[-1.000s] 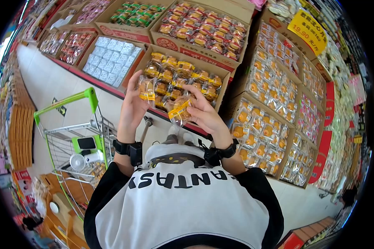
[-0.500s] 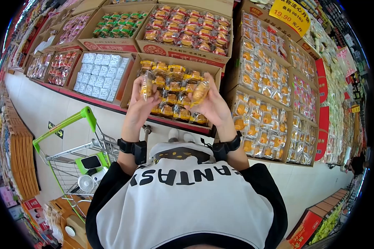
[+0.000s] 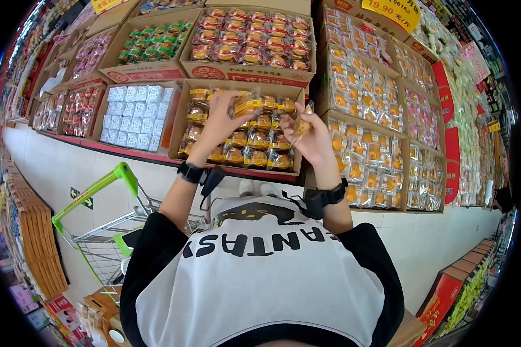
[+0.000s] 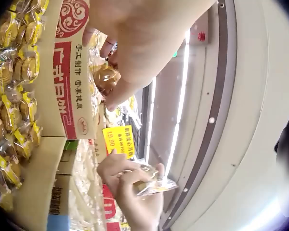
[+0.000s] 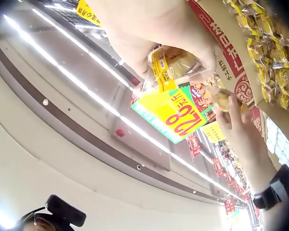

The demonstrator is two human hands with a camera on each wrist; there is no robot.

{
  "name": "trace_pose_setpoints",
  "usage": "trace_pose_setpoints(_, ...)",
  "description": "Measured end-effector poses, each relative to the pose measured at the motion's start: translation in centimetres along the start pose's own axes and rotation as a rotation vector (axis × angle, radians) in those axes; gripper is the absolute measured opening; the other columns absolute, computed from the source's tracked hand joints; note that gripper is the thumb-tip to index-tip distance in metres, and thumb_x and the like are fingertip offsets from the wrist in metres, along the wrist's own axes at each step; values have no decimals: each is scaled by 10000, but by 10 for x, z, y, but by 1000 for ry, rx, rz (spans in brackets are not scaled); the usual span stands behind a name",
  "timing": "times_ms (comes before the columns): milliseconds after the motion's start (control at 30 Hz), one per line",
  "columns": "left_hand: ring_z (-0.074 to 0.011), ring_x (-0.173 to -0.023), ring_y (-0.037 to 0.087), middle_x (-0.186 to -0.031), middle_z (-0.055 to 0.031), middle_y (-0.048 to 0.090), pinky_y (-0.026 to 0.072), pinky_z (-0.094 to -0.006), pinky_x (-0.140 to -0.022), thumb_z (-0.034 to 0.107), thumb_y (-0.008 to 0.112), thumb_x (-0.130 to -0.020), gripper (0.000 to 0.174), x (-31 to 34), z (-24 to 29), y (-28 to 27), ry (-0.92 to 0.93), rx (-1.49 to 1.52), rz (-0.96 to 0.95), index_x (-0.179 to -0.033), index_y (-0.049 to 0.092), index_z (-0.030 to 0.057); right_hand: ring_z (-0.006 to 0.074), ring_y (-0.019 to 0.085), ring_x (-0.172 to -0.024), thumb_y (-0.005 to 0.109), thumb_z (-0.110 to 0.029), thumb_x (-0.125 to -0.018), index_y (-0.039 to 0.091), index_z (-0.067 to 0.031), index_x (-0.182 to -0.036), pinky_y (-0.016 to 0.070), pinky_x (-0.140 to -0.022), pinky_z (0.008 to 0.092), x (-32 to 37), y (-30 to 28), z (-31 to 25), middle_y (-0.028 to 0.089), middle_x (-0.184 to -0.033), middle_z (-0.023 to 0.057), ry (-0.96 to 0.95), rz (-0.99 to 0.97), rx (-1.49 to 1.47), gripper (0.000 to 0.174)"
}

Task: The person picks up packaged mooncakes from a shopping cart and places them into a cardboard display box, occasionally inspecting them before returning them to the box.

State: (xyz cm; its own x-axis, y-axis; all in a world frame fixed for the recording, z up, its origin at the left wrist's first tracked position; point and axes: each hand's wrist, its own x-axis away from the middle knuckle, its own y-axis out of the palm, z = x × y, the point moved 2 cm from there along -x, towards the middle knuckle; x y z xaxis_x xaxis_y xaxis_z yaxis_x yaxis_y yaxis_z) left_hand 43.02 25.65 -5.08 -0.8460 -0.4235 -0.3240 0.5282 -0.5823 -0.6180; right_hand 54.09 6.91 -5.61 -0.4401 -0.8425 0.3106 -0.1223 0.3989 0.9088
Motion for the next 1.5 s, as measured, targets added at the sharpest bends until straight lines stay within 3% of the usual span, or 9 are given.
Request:
trace_pose_setpoints(167,-301,-1024,388,-1024,-129,486,356,-372,-850,172,714,-676,464,-40,-34,53,156,-171,-103,-1063,482,62,265,528,-814,469,-173,-788,381,-110,-1214,464,-668,343,14,1,-2,511,-951,152,16,62,81,439)
trace_pose_setpoints(300,-292,-1105,354,-1119,-111,475,309,-500,-855,172,689,-684,485,-60,-53,90,114,-385,-272,-1097,459,65,256,577,-720,438,-200,-797,354,-147,-1247,484,-633,367,28,-10,-6,563,-916,130,79,12,177,461)
trace_pose_setpoints(433,-286,-1099,365,-1095,-82,493,310,-526,-845,178,692,-683,469,-70,-69,115,199,-448,-344,-1082,463,92,218,511,-752,453,-171,-761,321,-116,-1297,422,-582,293,46,-17,-10,518,-970,130,-39,119,330,555)
trace_pose_setpoints(567,-300,-1094,350,-1098,-80,475,305,-518,-836,178,701,-681,491,-67,-69,124,212,-540,-377,-1104,463,110,170,490,-768,498,-75,-732,290,-113,-1321,425,-676,280,52,-22,-12,508,-1036,116,-68,127,630,626)
trace_pose_setpoints(700,-295,-1101,340,-1093,-72,459,301,-540,-820,120,691,-657,489,-60,-78,130,252,-583,-309,-1091,468,116,186,492,-820,547,-51,-712,268,-102,-1334,420,-772,286,44,-15,-16,488,-1142,107,-216,211,1054,684)
trace_pose_setpoints(767,-297,-1095,343,-1111,-77,445,299,-538,-823,124,690,-663,497,-57,-73,126,218,-567,-318,-1106,465,116,248,516,-902,588,-70,-700,292,-75,-1302,416,-829,320,33,-20,-23,492,-1174,135,-359,257,1629,671)
trace_pose_setpoints(1000,-290,-1069,357,-1108,-92,426,296,-467,-812,148,681,-703,499,-44,-73,117,223,-519,-175,-1145,453,112,373,477,-1019,639,1,-618,396,-23,-1118,420,-855,402,-43,-22,-35,535,-1049,180,-433,223,2024,556)
trace_pose_setpoints(1267,-303,-1064,343,-1088,-109,422,291,-507,-817,64,621,-681,364,-21,-67,104,206,-492,-85,-1033,530,86,332,431,-1030,571,88,-596,520,1,-1058,368,-900,381,-111,-56,-27,515,-1030,148,-661,133,2424,472)
trace_pose_setpoints(1500,-297,-1055,353,-1110,-96,433,293,-492,-830,41,586,-704,274,-7,-66,100,145,-509,-91,-972,540,69,306,436,-1015,579,49,-608,554,-19,-1017,307,-942,440,-119,-65,-18,544,-1019,138,-772,262,2583,416)
